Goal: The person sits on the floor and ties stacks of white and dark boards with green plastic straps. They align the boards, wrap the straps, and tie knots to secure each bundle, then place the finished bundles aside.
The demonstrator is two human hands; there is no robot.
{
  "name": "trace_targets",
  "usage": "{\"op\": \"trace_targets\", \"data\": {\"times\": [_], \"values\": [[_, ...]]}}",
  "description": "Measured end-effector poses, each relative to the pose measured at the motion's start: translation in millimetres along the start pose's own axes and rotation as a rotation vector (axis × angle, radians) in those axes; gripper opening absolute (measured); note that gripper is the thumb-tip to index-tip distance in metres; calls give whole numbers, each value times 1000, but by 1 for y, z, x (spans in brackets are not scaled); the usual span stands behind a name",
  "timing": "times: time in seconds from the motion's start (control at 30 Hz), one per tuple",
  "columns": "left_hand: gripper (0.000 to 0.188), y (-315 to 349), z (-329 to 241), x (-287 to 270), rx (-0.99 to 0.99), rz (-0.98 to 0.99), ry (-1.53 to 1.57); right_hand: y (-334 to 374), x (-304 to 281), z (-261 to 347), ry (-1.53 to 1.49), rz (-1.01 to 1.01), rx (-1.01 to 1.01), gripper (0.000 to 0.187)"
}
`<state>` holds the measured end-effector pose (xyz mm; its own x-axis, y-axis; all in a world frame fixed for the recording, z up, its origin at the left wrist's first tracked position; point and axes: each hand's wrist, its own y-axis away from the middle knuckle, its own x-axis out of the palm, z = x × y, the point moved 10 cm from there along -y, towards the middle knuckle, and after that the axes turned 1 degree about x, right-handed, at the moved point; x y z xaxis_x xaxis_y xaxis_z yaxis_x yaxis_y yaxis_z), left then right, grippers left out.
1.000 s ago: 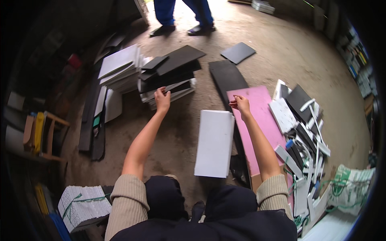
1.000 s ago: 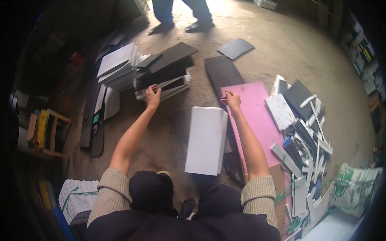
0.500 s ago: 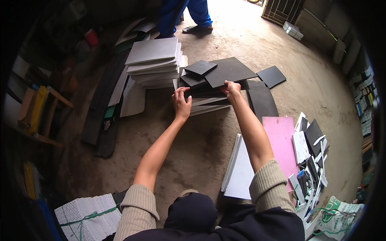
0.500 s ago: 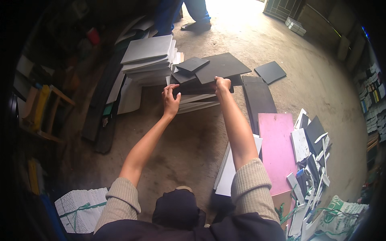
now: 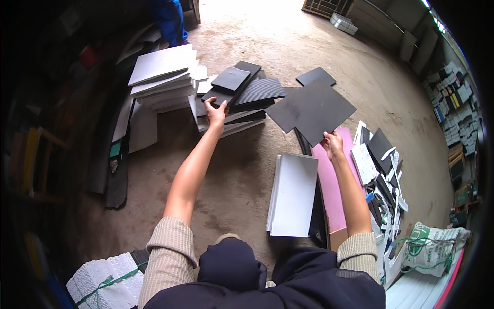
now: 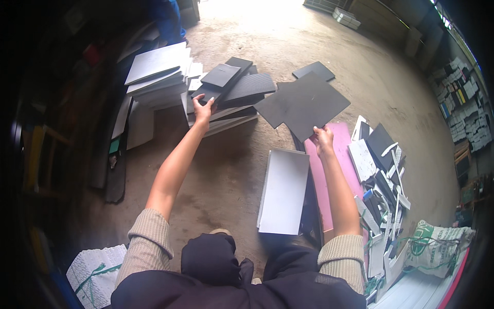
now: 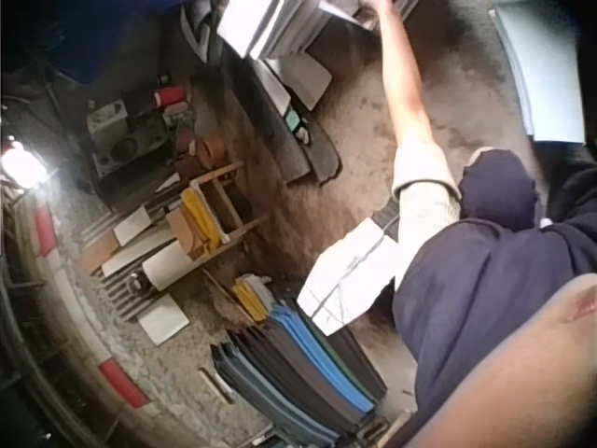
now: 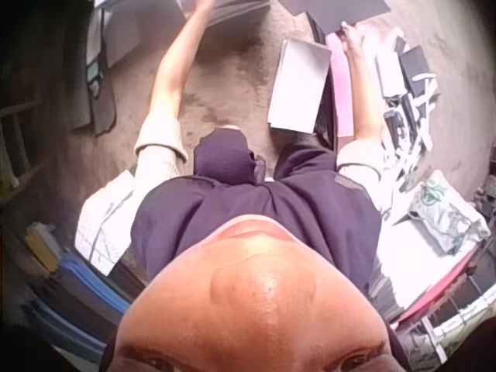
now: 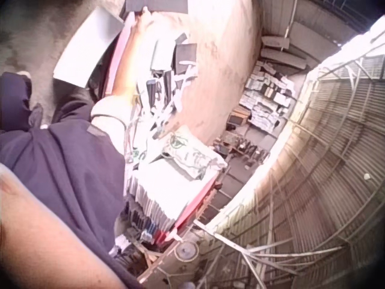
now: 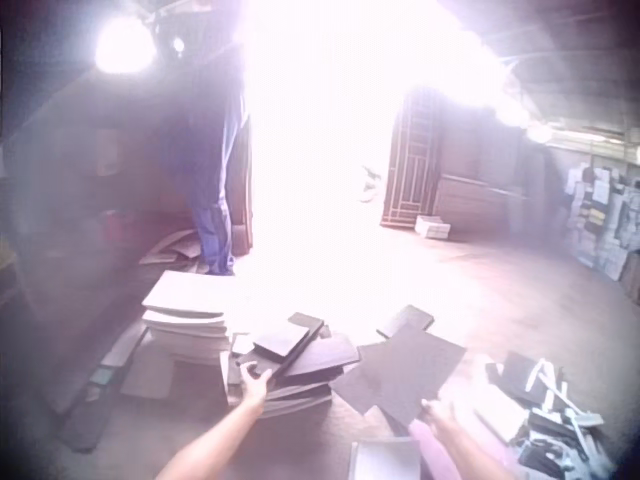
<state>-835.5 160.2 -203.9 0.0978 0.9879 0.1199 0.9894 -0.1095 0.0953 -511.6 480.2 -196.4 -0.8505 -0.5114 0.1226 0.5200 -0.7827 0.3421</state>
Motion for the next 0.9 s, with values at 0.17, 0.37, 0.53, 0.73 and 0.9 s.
{"op": "trace_targets", "data": {"times": [0.17, 0.37, 0.53, 0.73, 0.9], "values": [[45, 51, 13, 40, -128, 53, 197, 23, -72, -31, -155, -31, 28, 23], [43, 177, 40, 144, -154, 506, 185, 55, -185, -32, -359, -165, -84, 32], [44, 266, 88, 254, -416, 666, 149, 93, -310, -36, -505, -450, -222, 32], [49, 356, 127, 354, -501, 820, 129, 122, -412, -47, -632, -730, -265, 39], [46, 394, 173, 377, -527, 1153, -340, 133, -451, -118, -397, -1017, 188, 59]]}}
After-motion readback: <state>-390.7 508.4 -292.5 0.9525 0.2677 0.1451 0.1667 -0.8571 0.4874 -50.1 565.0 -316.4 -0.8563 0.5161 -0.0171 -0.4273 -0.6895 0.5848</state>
